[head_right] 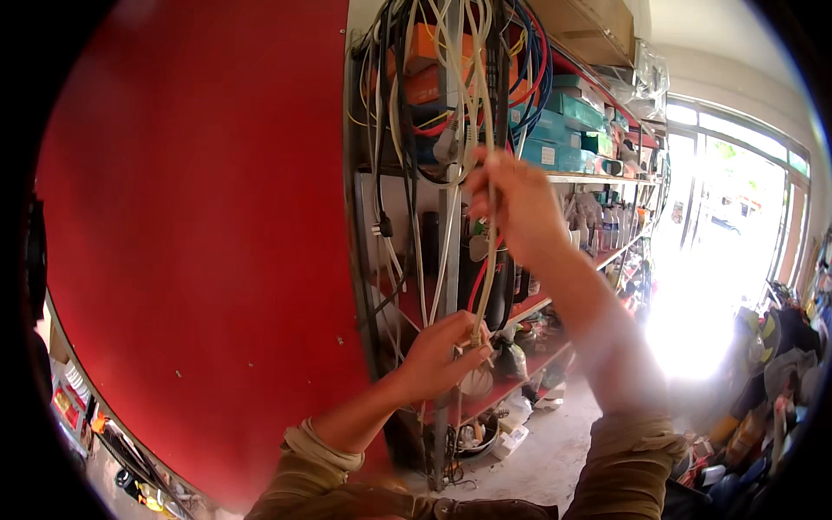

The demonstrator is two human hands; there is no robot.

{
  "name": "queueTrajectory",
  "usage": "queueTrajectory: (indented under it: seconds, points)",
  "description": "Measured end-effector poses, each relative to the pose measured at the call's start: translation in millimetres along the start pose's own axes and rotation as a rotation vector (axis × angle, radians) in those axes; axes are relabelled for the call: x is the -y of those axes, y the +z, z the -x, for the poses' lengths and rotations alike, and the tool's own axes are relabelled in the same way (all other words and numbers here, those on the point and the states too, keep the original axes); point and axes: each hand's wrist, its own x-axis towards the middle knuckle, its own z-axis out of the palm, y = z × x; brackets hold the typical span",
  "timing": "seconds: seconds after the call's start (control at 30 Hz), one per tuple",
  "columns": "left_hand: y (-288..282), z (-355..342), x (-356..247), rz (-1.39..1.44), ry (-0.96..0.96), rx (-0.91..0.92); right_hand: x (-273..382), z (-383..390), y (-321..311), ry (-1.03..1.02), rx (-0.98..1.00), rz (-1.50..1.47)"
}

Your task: The person retrieves a power cord from a cluttered shelf, then uses pliers to strip the insulation from the wire ends. The person handles the cord and pliers throughout the process.

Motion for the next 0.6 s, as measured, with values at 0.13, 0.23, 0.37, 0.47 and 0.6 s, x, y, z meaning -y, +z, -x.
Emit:
queueTrajectory:
  seconds: [0.13, 0.23, 0.37, 0.47, 0.6]
  points:
    - [-23.5, -11.2, 10.4, 0.111, -0.015, -0.098, 38.0, -50.3, 25.0, -0.113, -0.244, 0.070]
    - [-44.2, -14.2, 12.2, 0.096, 0.078, -0.091, 69.8, -94.9, 16.6, -0.240, -0.257, 0.183]
    - [-61.7, 0.7, 20.9, 0.065, 0.052, 0.011, 107.7, -146.0, 16.1, -0.341, -0.336, 0.355]
    - [-71.0, 9.4, 24.7, 0.057, 0.044, 0.056, 136.2, -194.3, -9.5, -0.426, -0.389, 0.516]
    - [-90.8, 42.7, 50.2, -0.020, 0.026, 0.059, 164.8, -239.5, 15.0, -0.449, -0.584, 1.196]
